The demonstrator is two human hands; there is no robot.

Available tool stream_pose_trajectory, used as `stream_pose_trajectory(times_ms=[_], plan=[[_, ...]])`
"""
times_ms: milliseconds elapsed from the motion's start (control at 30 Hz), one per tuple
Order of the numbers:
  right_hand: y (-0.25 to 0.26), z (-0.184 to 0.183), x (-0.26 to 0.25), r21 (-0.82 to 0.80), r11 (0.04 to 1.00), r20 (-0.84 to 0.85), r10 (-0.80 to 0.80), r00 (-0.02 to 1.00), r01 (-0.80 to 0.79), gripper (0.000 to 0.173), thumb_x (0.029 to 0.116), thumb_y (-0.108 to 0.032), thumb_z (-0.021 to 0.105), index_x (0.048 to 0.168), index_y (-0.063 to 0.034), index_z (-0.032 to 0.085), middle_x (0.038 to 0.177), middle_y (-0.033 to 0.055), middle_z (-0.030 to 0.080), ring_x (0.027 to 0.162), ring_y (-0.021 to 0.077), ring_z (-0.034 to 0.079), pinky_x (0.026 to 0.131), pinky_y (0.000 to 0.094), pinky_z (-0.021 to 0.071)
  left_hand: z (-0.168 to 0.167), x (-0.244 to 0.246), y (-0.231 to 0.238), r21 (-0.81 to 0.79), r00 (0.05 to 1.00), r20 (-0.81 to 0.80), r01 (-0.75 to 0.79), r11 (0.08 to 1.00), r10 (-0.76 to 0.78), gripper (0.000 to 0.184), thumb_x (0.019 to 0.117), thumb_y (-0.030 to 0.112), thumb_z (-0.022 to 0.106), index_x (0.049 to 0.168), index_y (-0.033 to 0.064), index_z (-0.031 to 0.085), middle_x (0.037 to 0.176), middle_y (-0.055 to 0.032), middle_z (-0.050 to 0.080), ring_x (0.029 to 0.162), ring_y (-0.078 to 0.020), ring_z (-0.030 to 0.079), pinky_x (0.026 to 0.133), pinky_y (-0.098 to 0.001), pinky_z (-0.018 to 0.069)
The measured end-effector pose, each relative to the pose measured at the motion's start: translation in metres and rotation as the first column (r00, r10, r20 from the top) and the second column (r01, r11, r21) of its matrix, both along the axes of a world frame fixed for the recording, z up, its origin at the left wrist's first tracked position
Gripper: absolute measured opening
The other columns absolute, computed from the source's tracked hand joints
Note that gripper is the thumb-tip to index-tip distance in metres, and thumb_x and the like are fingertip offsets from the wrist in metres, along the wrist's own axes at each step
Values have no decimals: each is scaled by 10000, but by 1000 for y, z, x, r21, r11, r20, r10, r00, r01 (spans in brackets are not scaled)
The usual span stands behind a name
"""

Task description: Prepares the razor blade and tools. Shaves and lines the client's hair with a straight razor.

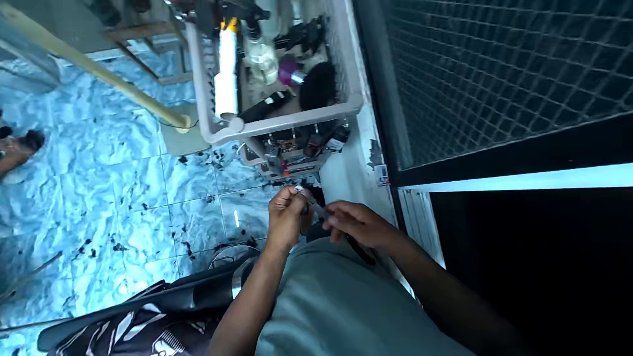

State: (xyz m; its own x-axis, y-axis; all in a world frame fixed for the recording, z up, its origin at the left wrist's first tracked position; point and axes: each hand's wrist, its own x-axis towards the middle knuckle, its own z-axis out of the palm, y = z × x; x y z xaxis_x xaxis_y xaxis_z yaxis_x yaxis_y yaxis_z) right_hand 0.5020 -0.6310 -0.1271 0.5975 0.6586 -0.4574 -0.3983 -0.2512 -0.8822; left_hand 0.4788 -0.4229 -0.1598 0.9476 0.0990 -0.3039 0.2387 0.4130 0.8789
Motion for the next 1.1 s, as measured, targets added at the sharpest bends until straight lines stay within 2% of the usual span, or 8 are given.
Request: stream_pose_trajectory(times_ms=[67, 133, 267, 400, 500, 600, 733, 1100], plan=[[2, -6, 3, -34, 999, 100, -34, 994, 37, 315, 1101, -254, 456, 1245, -18, 608, 922, 43, 693, 583, 82, 588, 516, 245, 519, -2, 14, -19, 13, 995, -43, 88, 996, -87, 94, 979, 95, 594, 938, 77, 676, 828, -50, 690, 717, -136, 654, 671, -326, 577], [-12, -11, -2, -30, 999, 138, -25, 990, 29, 329, 1108, -246, 413, 1268, -33, 606, 820, 12, 642, 560, 61, 510, 492, 228, 436, 1, 26, -35, -29, 976, -96, 194, 981, -196, 81, 957, 71, 636, 917, 59, 705, 834, -57, 701, 742, -137, 665, 678, -325, 581], [-74, -7, -19, -144, 987, 8, -64, 998, 64, 441, 1098, -253, 389, 1497, -90, 479, 781, 37, 615, 543, 122, 552, 473, 292, 498, -5, 56, -65, -60, 939, -194, 278, 959, -285, 121, 1008, 125, 614, 1001, 37, 697, 903, -75, 706, 785, -153, 663, 744, -352, 580], [-123, -1, -32, -150, 984, -134, -113, 984, 93, 459, 1083, -266, 403, 1527, -150, 427, 779, 33, 613, 527, 143, 585, 469, 309, 546, -24, 110, -108, 347, 886, -226, 461, 817, -405, 263, 985, 244, 692, 1062, -8, 708, 937, -123, 709, 823, -200, 675, 773, -411, 575], [-141, 1, -41, -83, 973, -147, -225, 963, 215, 413, 1061, -253, 420, 1452, -122, 439, 881, 59, 675, 609, 188, 677, 524, 349, 610, -35, 129, -126, 553, 855, -291, 517, 653, -430, 442, 921, 411, 764, 1015, -12, 671, 873, -151, 678, 814, -287, 660, 778, -528, 551], [-144, 4, -47, -89, 912, -82, -408, 909, 401, 336, 1006, -167, 422, 1326, -90, 491, 903, 50, 669, 651, 187, 688, 529, 349, 612, -41, 111, -127, 524, 824, -372, 567, 636, -428, 613, 884, 509, 778, 1139, -7, 566, 817, -141, 629, 721, -277, 627, 692, -503, 552], [-123, 8, -55, -201, 786, 47, -589, 807, 585, 204, 1057, -314, 492, 1150, -134, 519, 716, -44, 494, 503, 80, 481, 451, 258, 476, -55, 93, -126, 485, 785, -338, 618, 619, -519, 567, 890, 401, 811, 1175, 7, 518, 774, -150, 653, 665, -277, 649, 642, -467, 563], [-56, -31, -34, -433, 549, 435, -568, 699, 715, 239, 1047, -262, 586, 1037, -41, 678, 727, 72, 582, 625, 192, 562, 605, 418, 502, -47, 74, -121, 575, 733, -175, 618, 536, -657, 423, 928, 219, 775, 1191, 25, 506, 833, -150, 693, 699, -300, 695, 657, -485, 595]])
